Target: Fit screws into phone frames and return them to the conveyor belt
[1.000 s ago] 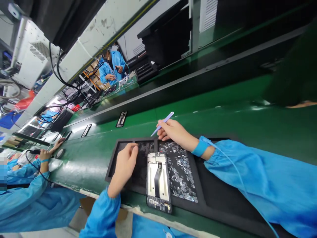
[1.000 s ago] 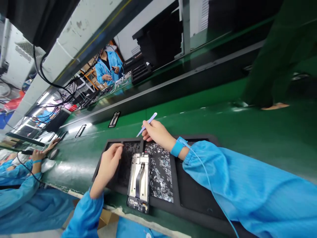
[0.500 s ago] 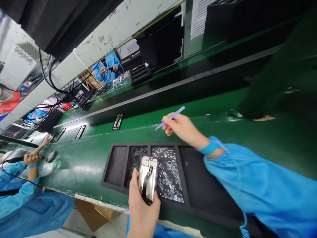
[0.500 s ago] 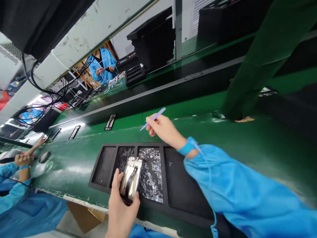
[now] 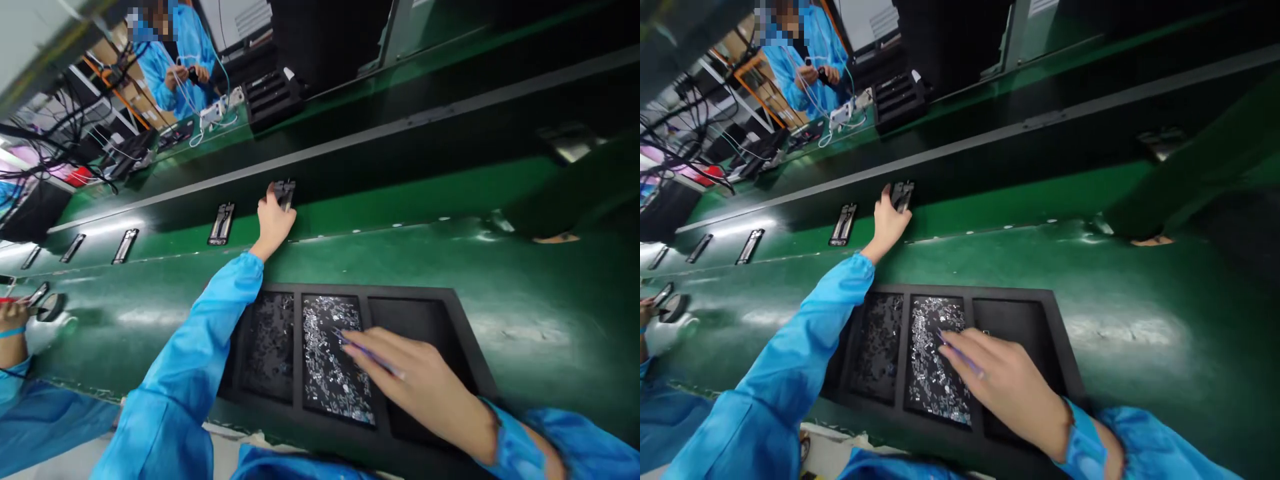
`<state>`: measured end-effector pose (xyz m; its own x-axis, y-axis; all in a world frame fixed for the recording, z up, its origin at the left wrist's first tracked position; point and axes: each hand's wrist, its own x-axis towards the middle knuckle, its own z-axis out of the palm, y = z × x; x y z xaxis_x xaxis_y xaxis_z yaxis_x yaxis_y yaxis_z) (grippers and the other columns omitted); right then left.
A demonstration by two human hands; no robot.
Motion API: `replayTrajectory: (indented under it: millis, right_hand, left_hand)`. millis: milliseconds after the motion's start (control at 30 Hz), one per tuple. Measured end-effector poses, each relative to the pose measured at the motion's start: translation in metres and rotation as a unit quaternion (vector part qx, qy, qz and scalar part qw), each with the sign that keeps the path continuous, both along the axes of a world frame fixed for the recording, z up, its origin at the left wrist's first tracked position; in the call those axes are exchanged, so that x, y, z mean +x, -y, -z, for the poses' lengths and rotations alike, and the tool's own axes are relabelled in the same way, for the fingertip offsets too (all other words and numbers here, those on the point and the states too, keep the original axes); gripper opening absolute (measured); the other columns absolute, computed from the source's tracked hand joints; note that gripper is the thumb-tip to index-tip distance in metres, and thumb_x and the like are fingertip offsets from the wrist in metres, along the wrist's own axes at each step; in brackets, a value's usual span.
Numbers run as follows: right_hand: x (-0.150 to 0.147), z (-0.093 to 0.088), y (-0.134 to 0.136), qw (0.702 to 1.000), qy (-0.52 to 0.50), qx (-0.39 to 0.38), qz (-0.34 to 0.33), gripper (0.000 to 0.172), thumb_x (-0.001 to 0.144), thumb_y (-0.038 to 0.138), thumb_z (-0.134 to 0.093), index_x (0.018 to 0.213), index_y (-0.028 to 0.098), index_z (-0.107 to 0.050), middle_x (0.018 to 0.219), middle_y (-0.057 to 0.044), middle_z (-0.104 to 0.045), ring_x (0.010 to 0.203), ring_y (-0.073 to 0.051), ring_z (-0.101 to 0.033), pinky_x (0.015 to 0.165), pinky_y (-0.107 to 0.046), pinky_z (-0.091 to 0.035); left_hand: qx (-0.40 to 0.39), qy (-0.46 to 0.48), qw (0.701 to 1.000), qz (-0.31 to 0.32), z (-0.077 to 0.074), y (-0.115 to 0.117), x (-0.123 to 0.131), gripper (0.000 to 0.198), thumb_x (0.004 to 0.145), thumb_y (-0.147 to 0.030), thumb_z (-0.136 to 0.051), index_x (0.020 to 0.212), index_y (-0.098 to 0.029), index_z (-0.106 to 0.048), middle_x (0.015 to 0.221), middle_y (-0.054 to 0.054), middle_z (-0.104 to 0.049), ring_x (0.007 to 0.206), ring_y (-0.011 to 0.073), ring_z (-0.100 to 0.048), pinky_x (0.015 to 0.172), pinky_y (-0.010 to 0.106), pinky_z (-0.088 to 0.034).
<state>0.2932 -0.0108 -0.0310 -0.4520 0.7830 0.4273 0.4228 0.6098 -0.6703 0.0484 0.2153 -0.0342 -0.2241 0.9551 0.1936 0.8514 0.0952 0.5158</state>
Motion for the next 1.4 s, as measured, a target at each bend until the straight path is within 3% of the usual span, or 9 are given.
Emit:
replayTrajectory:
  millis: [200,333,433,567,700,833,1033,1200,1400]
  right_hand:
    - [0.004,-0.006,-0.040,0.930,-0.052,-0.363,-0.011,0.038,0.096,0.053,-0.058,0.087,0.022,-0.079,0.091,-0.008,-0.078,0.057,-0.016,-0.069,0.051,-0.028,-0.060]
    - [0.003,-0.001,-0.046,0.910,-0.046,-0.409,0.047,0.050,0.095,0.060,-0.056,0.064,0.022,-0.067,0.074,-0.007,-0.074,0.050,-0.016,-0.063,0.048,-0.030,-0.054]
    - [0.005,0.002,-0.050,0.887,-0.032,-0.457,0.054,0.050,0.093,0.064,-0.056,0.068,0.022,-0.067,0.053,-0.001,-0.060,0.041,-0.014,-0.051,0.042,-0.028,-0.045]
    - [0.006,-0.001,-0.060,0.884,0.010,-0.464,0.054,0.050,0.091,0.065,-0.059,0.068,0.023,-0.071,0.079,-0.005,-0.075,0.046,-0.012,-0.053,0.045,-0.029,-0.047]
    - [0.005,-0.006,-0.067,0.893,0.038,-0.446,0.055,0.046,0.091,0.062,-0.061,0.065,0.026,-0.073,0.104,-0.004,-0.080,0.073,-0.020,-0.073,0.067,-0.032,-0.060]
    - [0.007,-0.005,-0.068,0.885,0.049,-0.460,0.050,0.043,0.092,0.061,-0.061,0.068,0.029,-0.076,0.105,-0.003,-0.080,0.090,-0.026,-0.077,0.074,-0.034,-0.063]
    - [0.006,-0.006,-0.073,0.884,0.053,-0.461,0.055,0.040,0.090,0.063,-0.064,0.067,0.034,-0.079,0.096,-0.002,-0.081,0.086,-0.027,-0.078,0.072,-0.037,-0.065]
    - [0.006,-0.008,-0.073,0.880,0.064,-0.467,0.061,0.042,0.088,0.066,-0.065,0.068,0.032,-0.080,0.089,-0.005,-0.080,0.063,-0.021,-0.072,0.047,-0.032,-0.057]
    - [0.005,-0.010,-0.077,0.847,0.082,-0.522,0.055,0.038,0.090,0.061,-0.064,0.071,0.033,-0.081,0.039,0.001,-0.049,0.048,-0.020,-0.063,0.042,-0.030,-0.053]
  left_hand:
    - [-0.017,-0.019,0.999,0.032,0.028,-0.040,-0.004,0.075,0.082,-0.014,-0.070,0.150,-0.005,-0.040,0.135,0.022,-0.059,0.131,0.0327,-0.054,0.112,0.041,-0.040]
    - [-0.025,-0.034,0.998,0.038,0.017,-0.036,-0.054,0.085,0.078,-0.031,-0.079,0.150,-0.009,-0.040,0.152,0.022,-0.046,0.149,0.0363,-0.031,0.122,0.046,-0.025]
    - [-0.067,-0.078,0.991,-0.081,0.009,-0.027,-0.113,0.103,0.068,-0.040,-0.086,0.153,-0.009,-0.036,0.159,0.028,-0.032,0.153,0.0478,-0.015,0.121,0.063,-0.014]
    - [-0.124,-0.078,0.972,-0.185,0.015,-0.016,-0.158,0.112,0.067,-0.052,-0.082,0.154,-0.004,-0.031,0.149,0.031,-0.040,0.143,0.0501,-0.034,0.116,0.061,-0.026]
    - [-0.057,-0.064,0.992,-0.093,0.022,-0.016,-0.152,0.090,0.075,-0.044,-0.076,0.150,-0.011,-0.037,0.142,0.012,-0.049,0.135,0.0333,-0.044,0.115,0.047,-0.033]
    - [-0.030,-0.076,0.994,-0.078,0.023,-0.023,-0.143,0.081,0.076,-0.030,-0.077,0.144,-0.007,-0.039,0.136,0.010,-0.052,0.126,0.0268,-0.046,0.115,0.045,-0.035]
    - [0.010,-0.097,0.992,-0.083,0.013,-0.021,-0.134,0.088,0.072,-0.025,-0.079,0.147,-0.009,-0.035,0.145,0.010,-0.046,0.132,0.0282,-0.040,0.118,0.045,-0.033]
    - [0.005,-0.054,0.997,-0.061,0.001,-0.012,-0.114,0.094,0.073,-0.036,-0.075,0.152,-0.010,-0.031,0.148,0.016,-0.040,0.140,0.0370,-0.037,0.114,0.050,-0.036]
    - [-0.017,-0.117,0.992,-0.048,0.020,-0.021,-0.105,0.091,0.080,-0.031,-0.074,0.156,-0.016,-0.028,0.148,0.015,-0.033,0.131,0.0390,-0.054,0.102,0.047,-0.044]
